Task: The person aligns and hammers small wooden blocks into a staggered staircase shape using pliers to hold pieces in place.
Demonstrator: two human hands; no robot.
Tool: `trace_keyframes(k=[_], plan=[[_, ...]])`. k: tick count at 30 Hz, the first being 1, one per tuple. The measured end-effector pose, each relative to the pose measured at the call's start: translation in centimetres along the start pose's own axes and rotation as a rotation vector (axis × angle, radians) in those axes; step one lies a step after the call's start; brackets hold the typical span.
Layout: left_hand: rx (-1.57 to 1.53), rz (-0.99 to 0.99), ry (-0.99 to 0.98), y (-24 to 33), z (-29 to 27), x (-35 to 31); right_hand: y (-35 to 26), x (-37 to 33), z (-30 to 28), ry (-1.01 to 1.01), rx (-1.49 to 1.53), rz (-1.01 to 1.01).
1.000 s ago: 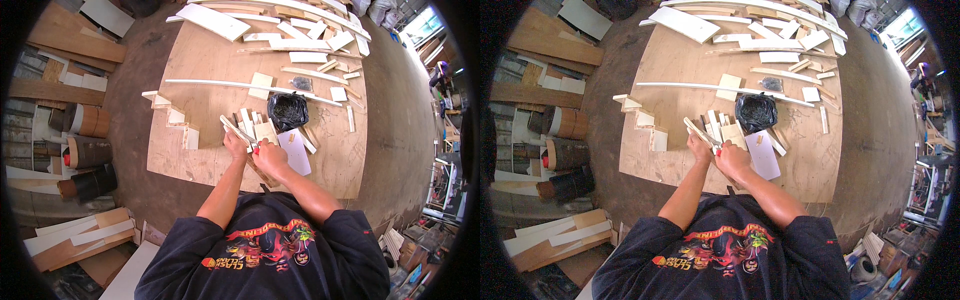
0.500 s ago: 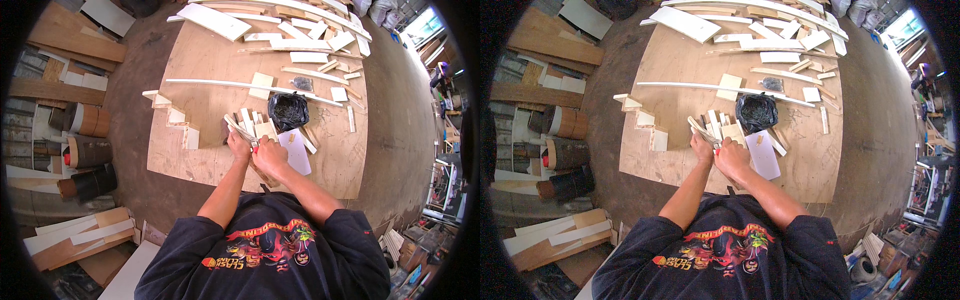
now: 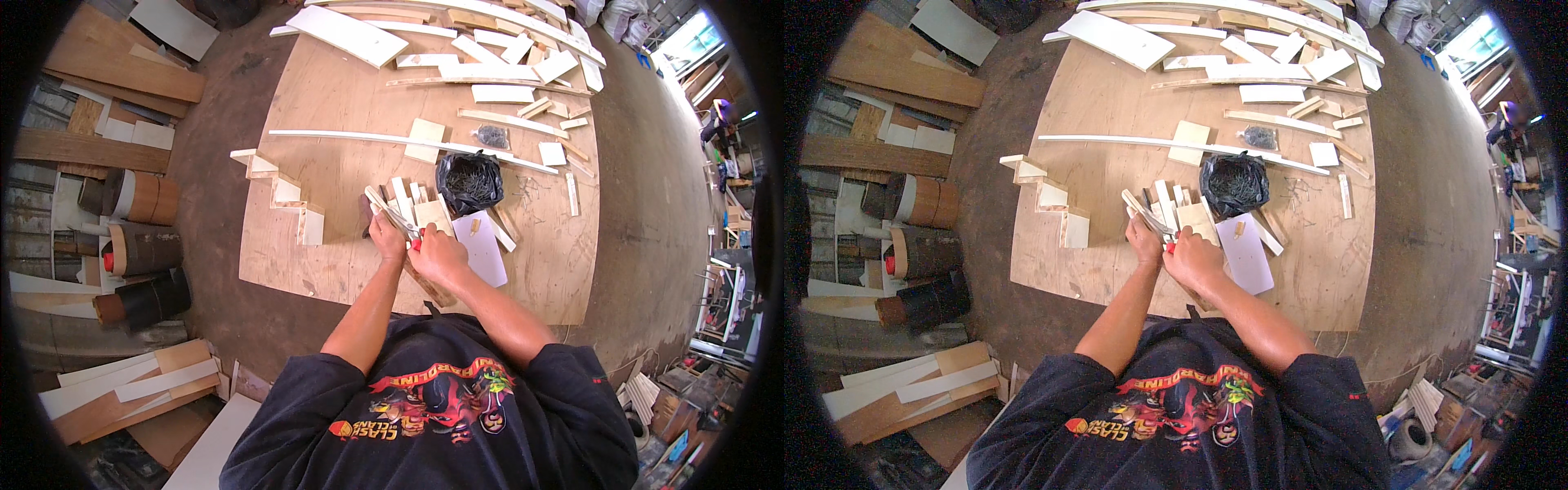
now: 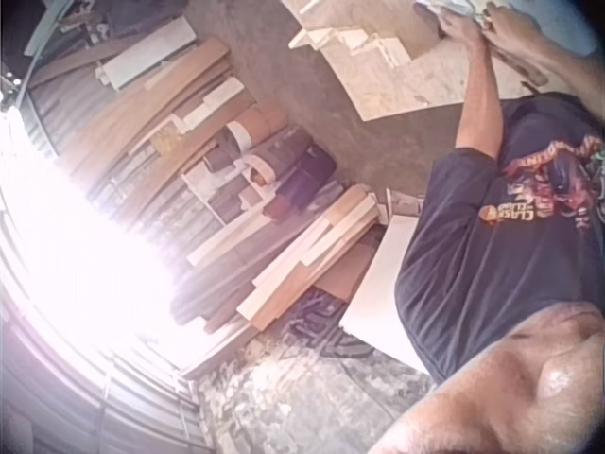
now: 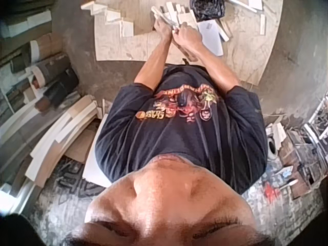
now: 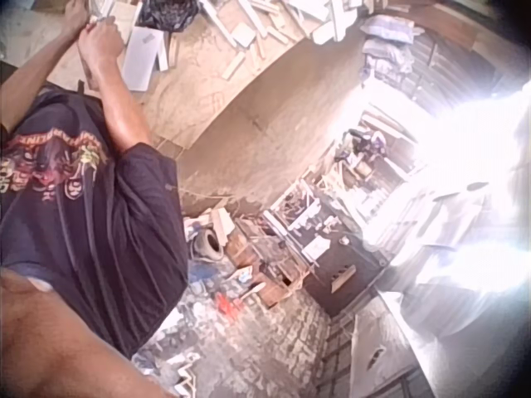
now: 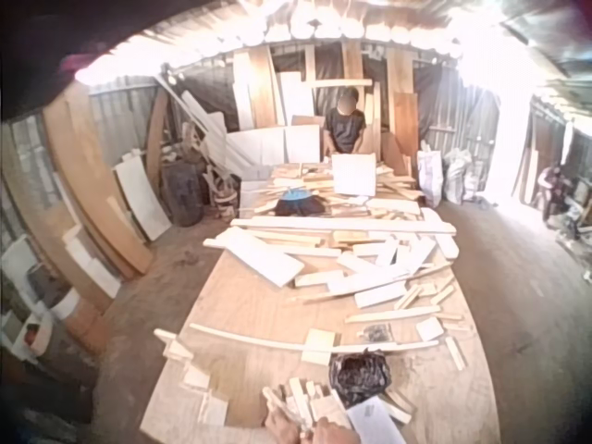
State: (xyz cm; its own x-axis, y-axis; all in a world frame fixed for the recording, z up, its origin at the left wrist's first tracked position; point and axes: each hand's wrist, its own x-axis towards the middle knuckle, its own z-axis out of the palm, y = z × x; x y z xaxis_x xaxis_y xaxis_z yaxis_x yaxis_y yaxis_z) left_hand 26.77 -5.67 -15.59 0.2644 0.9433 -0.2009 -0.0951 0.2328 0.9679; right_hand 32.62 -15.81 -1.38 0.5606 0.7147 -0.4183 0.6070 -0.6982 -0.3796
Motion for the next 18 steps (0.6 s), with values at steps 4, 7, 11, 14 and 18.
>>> trace_keyframes(k=[4,7,11,14,18], plan=[[0.007,-0.008,-0.056,0.7,0.3,-0.1,-0.1,0.1,0.2,0.036,-0.004,-0.006],[0.002,-0.022,-0.070,1.0,0.6,-0.5,-0.4,0.3,-0.2,0.036,0.002,0.017],[-0.060,-0.073,-0.112,1.8,0.6,-1.1,-0.3,0.2,-0.6,-0.024,0.017,0.025],[-0.222,-0.097,-0.043,2.5,1.4,-1.5,0.1,-0.1,-0.5,-0.002,-0.016,-0.007],[-0.198,-0.064,-0.083,1.4,0.6,-1.0,0.0,-0.3,-0.4,0.021,-0.039,-0.025]])
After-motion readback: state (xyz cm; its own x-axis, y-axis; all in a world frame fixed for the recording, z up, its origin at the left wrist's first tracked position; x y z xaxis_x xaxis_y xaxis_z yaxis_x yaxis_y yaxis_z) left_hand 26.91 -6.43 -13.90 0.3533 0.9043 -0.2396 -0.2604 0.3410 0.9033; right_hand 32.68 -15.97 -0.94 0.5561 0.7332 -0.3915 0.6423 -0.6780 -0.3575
